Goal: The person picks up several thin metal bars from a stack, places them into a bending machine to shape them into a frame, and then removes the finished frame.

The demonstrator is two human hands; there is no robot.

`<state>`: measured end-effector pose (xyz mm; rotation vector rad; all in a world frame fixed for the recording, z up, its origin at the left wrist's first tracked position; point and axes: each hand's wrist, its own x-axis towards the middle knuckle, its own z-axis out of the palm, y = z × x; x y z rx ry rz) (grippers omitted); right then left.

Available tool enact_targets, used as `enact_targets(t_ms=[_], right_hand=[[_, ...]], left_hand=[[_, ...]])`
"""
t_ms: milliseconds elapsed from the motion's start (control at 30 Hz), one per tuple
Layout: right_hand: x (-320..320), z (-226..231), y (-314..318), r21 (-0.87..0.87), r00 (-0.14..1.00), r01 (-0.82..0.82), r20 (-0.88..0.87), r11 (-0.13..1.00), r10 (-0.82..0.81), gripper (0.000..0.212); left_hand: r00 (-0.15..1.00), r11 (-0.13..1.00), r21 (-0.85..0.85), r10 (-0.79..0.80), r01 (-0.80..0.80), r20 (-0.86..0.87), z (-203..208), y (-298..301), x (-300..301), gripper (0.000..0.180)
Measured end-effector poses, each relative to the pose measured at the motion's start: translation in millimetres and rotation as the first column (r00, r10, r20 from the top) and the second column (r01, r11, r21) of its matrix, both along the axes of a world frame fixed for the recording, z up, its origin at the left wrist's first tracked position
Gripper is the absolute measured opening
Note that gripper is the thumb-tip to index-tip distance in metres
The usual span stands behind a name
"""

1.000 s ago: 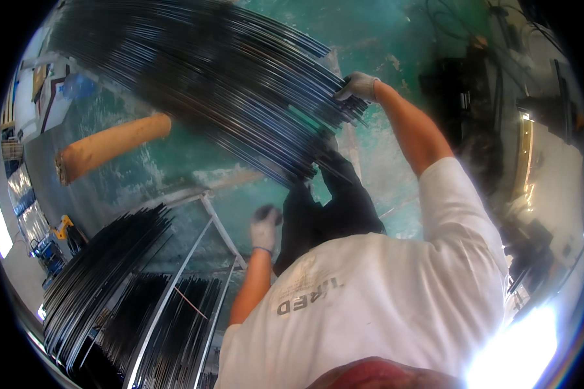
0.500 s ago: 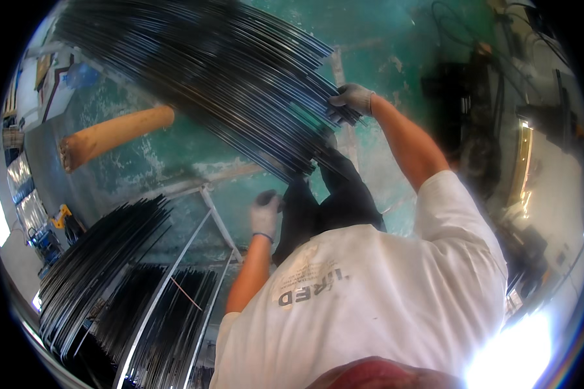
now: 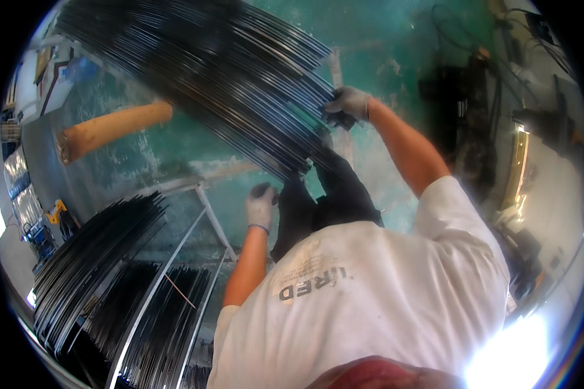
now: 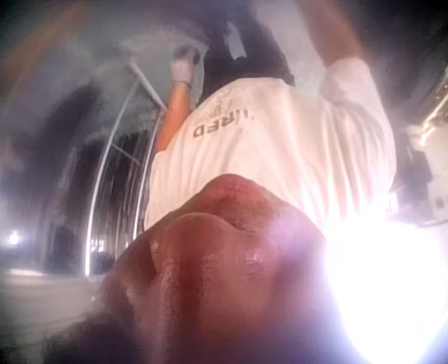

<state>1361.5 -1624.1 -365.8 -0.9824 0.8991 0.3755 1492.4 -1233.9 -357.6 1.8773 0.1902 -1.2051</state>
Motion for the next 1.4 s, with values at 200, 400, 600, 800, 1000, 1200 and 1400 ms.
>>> enact_targets(t_ms=[200, 400, 600, 800, 1000, 1200, 1400], right_hand=[[5.2, 2.9, 22.6, -0.017, 0.999, 0.054, 0.011, 0.998, -0.053, 0.023], [19.2, 31.7, 53.6, 0.068, 1.000, -0.012, 0.024, 0.998, 0.010, 0.020], [41.1, 62.0, 21.6, -0.518, 0.658, -0.749, -0.514, 0.413, 0.550, 0.056], [133.3, 49.3, 30.3, -0.810, 0.888, -0.448, -0.354, 0.379, 0.292, 0.059], [170.8, 29.2, 18.1, -0.682, 0.802, -0.572, -0.348, 0.455, 0.486, 0.029], [144.6, 66.5, 10.6, -0.620, 0.578, -0.758, -0.497, 0.202, 0.647, 0.021], [56.8, 78.0, 41.3, -0.691, 0.619, -0.712, -0.534, 0.125, 0.576, 0.021]], left_hand=[[0.991, 0.978, -0.187, -0.110, 0.093, -0.082, -14.9, -43.7, 26.8, 0.031], [0.797, 0.842, -0.417, 0.024, -0.341, -0.604, -13.5, -176.4, 47.3, 0.021], [0.779, 0.811, -0.424, 0.061, -0.403, -0.624, -16.8, -209.9, 23.1, 0.024], [0.828, 0.766, -0.503, 0.067, -0.401, -0.557, -24.2, -212.2, 13.8, 0.030], [0.891, 0.823, -0.488, 0.048, -0.292, -0.452, 3.2, -208.1, 9.4, 0.034], [0.885, 0.822, -0.343, -0.372, 0.454, 0.281, -21.2, -199.3, 10.8, 0.032], [0.839, 0.777, -0.394, -0.301, 0.491, 0.452, -95.2, -182.9, 0.0, 0.024]])
